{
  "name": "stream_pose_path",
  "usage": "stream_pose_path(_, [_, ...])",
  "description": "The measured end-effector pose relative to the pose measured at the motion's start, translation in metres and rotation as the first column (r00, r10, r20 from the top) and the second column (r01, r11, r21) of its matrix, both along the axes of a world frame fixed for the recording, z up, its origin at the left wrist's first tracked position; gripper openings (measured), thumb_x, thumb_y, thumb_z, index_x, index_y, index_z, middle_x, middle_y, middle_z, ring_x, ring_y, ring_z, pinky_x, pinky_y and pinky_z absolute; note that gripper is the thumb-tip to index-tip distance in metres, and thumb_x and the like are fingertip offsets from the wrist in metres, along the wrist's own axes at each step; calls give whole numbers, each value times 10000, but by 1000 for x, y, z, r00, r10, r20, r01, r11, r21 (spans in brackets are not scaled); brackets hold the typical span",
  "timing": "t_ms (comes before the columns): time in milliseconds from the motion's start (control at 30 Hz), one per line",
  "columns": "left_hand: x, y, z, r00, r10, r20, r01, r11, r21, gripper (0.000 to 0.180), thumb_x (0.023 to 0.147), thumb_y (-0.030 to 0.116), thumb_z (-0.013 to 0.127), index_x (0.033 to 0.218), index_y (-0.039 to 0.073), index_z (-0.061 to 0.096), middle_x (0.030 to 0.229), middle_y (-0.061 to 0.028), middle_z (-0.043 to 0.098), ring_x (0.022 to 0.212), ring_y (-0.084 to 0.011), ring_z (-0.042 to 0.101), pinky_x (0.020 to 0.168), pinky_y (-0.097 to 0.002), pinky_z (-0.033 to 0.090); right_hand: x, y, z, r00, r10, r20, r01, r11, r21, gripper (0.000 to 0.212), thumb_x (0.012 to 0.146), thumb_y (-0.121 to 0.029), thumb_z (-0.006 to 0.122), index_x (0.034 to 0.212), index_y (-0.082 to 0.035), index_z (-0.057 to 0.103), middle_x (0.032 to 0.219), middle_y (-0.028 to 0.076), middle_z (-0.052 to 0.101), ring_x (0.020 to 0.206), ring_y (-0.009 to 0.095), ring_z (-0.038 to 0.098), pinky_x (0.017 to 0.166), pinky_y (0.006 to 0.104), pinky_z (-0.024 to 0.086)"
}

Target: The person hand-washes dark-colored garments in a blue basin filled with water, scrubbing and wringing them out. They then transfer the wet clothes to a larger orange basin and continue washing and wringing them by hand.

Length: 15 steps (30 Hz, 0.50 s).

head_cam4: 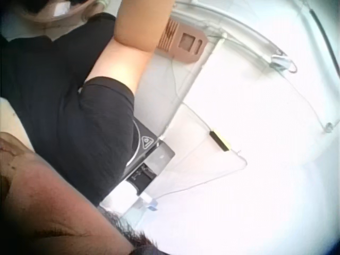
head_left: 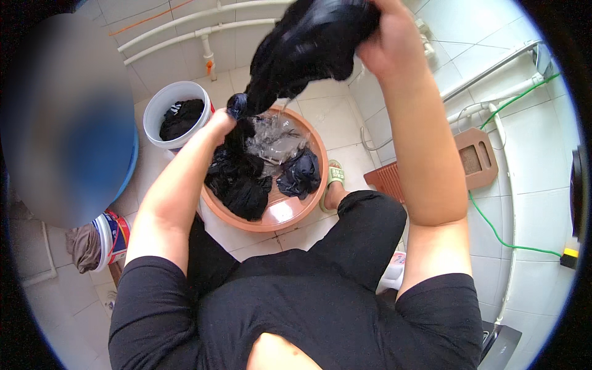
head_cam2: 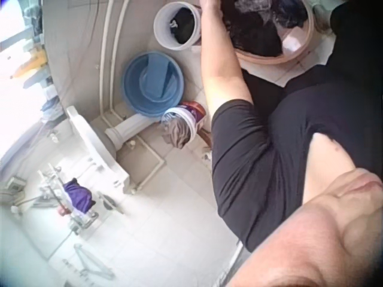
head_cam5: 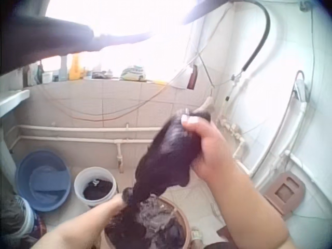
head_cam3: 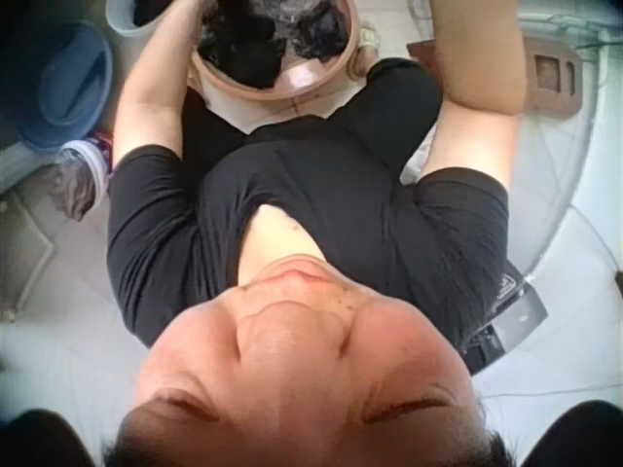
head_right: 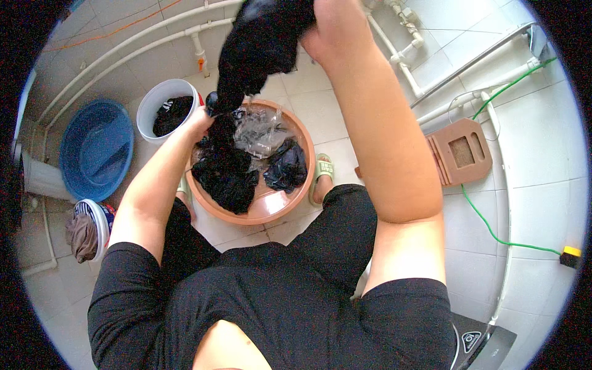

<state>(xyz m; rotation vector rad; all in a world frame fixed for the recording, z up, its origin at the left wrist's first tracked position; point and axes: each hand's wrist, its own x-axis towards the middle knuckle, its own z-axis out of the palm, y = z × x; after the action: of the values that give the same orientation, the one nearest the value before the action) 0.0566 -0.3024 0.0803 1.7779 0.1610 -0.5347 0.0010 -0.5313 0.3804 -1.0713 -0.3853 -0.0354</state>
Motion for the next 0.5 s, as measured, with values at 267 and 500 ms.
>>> stream_pose_path(267, [-51,8,67,987,144,-68,-158,829,-537,141,814,92,550,946,60,586,901,-54,627,845,-176,593,707,-349,489,-27,-44,-241,910,-362,-204,-74,342,-937,351,628,-169,685,918,-4,574,811,108,621,774,232,591,727,340,456])
stream_pose_path(500, [-102,-21,89,999,-3,48,47,321,-946,280,807,93,555,1067,-6,518,1017,-80,590,958,-188,559,877,-323,429,-54,29,-361,964,-199,-174,-89,372,-924,1233,530,-352,809,1373,-38,-33,1373,277,163,1279,371,210,1052,377,221])
